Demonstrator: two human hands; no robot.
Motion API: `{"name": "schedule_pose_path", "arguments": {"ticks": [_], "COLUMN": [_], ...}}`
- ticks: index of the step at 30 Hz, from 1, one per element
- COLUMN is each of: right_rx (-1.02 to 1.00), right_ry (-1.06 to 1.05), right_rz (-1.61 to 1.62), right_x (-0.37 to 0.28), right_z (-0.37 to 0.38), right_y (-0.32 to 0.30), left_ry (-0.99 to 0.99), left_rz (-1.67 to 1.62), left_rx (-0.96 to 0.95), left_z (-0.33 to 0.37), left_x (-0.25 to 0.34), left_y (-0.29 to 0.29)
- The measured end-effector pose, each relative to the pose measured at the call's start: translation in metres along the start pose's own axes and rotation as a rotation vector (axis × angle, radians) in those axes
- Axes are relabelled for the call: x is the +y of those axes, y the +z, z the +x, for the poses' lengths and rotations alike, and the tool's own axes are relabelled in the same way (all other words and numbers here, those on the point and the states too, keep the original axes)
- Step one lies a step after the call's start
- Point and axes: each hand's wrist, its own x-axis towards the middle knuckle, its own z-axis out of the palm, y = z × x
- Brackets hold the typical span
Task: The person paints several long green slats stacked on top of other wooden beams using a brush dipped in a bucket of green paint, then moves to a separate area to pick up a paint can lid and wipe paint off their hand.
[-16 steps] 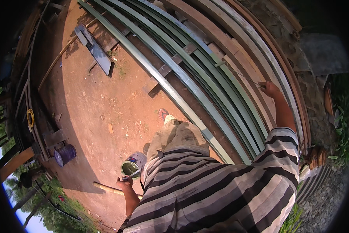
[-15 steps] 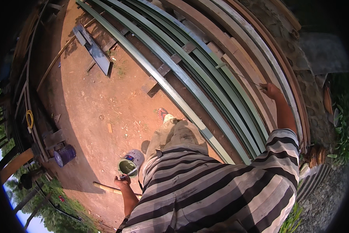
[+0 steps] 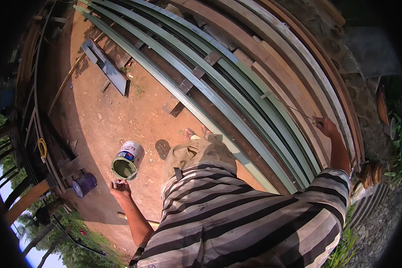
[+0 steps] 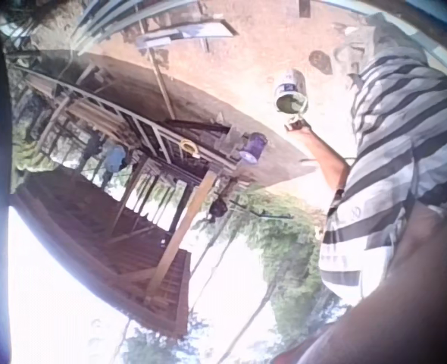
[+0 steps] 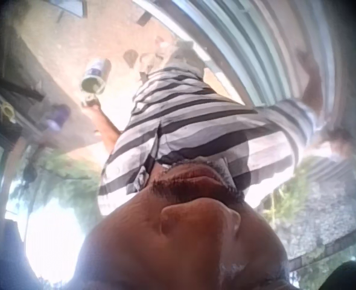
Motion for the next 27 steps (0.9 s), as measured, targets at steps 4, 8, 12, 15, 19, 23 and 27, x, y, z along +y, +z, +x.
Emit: {"name": "schedule_pose_path", "arguments": {"ticks": [4, 8, 12, 15, 19, 23, 27], "right_rx": [0.136, 0.152, 0.151, 0.010, 0.069, 0.111, 0.189], "right_ry": [-0.160, -0.139, -0.188, -0.109, -0.143, -0.169, -0.191], "right_rz": [-0.075, -0.129, -0.140, -0.177, -0.204, -0.210, -0.199], "right_x": [0.006, -0.044, -0.047, -0.031, -0.030, -0.086, -0.137], "right_z": [0.042, 0.081, 0.083, 0.062, 0.070, 0.112, 0.153], "right_y": [0.016, -0.003, -0.026, -0.048, -0.033, -0.023, -0.017], "left_ry": [-0.035, -0.093, -0.165, -0.173, -0.164, -0.133, -0.043], "left_rz": [0.029, 0.090, 0.134, 0.187, 0.294, 0.367, 0.463], "left_rx": [-0.081, -0.110, -0.151, -0.141, -0.174, -0.155, -0.183], "left_z": [-0.026, -0.041, -0.053, -0.065, -0.060, -0.072, -0.074], "left_x": [-0.019, -0.041, -0.053, -0.063, -0.077, -0.090, -0.079], "left_y": [0.033, 0.066, 0.074, 0.066, 0.041, 0.042, 0.036]}}
